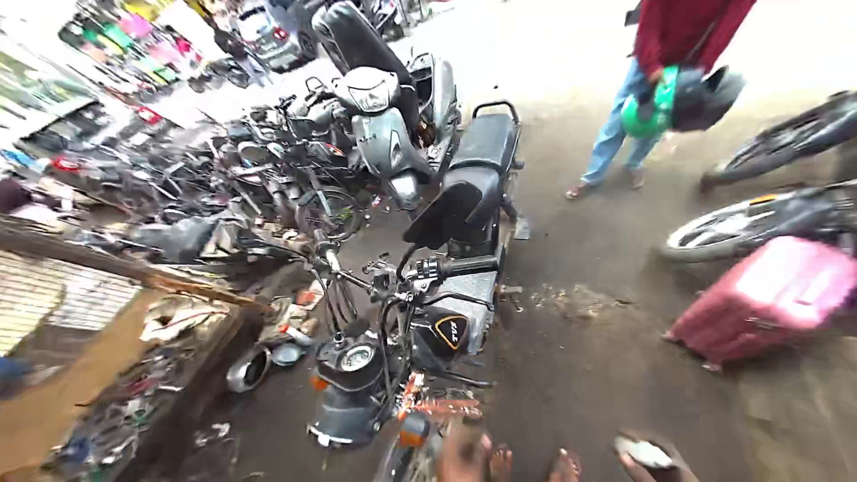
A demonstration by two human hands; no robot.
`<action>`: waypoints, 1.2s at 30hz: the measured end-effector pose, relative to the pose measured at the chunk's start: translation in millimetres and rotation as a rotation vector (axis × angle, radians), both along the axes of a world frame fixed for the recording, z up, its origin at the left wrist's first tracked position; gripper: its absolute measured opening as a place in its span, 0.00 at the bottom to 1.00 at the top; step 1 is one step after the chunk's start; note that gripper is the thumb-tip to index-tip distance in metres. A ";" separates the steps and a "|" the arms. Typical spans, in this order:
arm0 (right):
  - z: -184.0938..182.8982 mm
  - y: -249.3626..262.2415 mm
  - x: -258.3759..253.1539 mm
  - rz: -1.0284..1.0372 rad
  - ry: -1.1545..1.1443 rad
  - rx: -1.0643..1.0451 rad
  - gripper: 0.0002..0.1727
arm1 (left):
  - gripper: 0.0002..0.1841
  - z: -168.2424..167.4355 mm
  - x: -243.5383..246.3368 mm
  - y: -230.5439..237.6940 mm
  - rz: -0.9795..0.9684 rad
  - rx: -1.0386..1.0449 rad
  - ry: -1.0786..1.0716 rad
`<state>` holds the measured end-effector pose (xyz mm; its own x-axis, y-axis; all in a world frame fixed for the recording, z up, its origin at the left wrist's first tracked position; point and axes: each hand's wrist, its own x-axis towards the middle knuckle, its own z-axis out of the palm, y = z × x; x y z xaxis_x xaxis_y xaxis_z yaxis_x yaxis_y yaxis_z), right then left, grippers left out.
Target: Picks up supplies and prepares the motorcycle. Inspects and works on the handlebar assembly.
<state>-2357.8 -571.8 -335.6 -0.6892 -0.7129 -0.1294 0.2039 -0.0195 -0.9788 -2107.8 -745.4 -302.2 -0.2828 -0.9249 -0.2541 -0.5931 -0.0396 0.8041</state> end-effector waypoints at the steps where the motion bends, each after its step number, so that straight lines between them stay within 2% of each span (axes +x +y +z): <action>1: 26.6 -12.3 -1.0 -0.010 0.011 -0.011 0.25 | 0.11 26.3 1.4 -27.6 0.070 -0.090 0.041; 5: 100.1 -59.2 -10.6 0.081 0.058 -0.118 0.25 | 0.08 89.6 -22.0 -113.8 0.313 -0.443 0.141; 7: 122.0 -71.0 -10.2 0.169 0.065 -0.140 0.24 | 0.08 100.0 -35.0 -135.9 0.391 -0.560 0.119; 10: 144.2 -83.1 -13.0 0.268 0.092 -0.169 0.21 | 0.08 98.1 -53.3 -165.2 0.478 -0.720 0.108; 13: 149.7 -80.7 -16.3 0.291 0.120 -0.151 0.21 | 0.09 88.7 -63.7 -175.9 0.499 -0.771 0.080; 19: 136.6 -63.4 -35.0 0.269 0.166 -0.125 0.21 | 0.09 69.0 -74.4 -190.6 0.531 -0.885 0.014; 22: 132.0 -58.4 -56.4 0.280 0.170 -0.093 0.22 | 0.08 67.6 -69.1 -195.6 0.470 -0.926 -0.015; 26: 132.1 -69.3 -102.6 0.342 0.153 -0.045 0.22 | 0.08 83.4 -52.6 -205.5 0.281 -0.904 -0.151; 30: 140.4 -93.7 -157.8 0.442 0.184 -0.026 0.21 | 0.08 133.1 -48.2 -212.0 0.163 -0.618 -0.308; 33: 146.2 -111.1 -185.4 0.482 0.165 -0.028 0.22 | 0.18 160.2 -53.2 -222.1 0.149 -0.452 -0.439; 36: 148.3 -129.0 -198.7 0.536 0.119 -0.067 0.23 | 0.34 164.0 -56.5 -227.3 0.162 -0.437 -0.404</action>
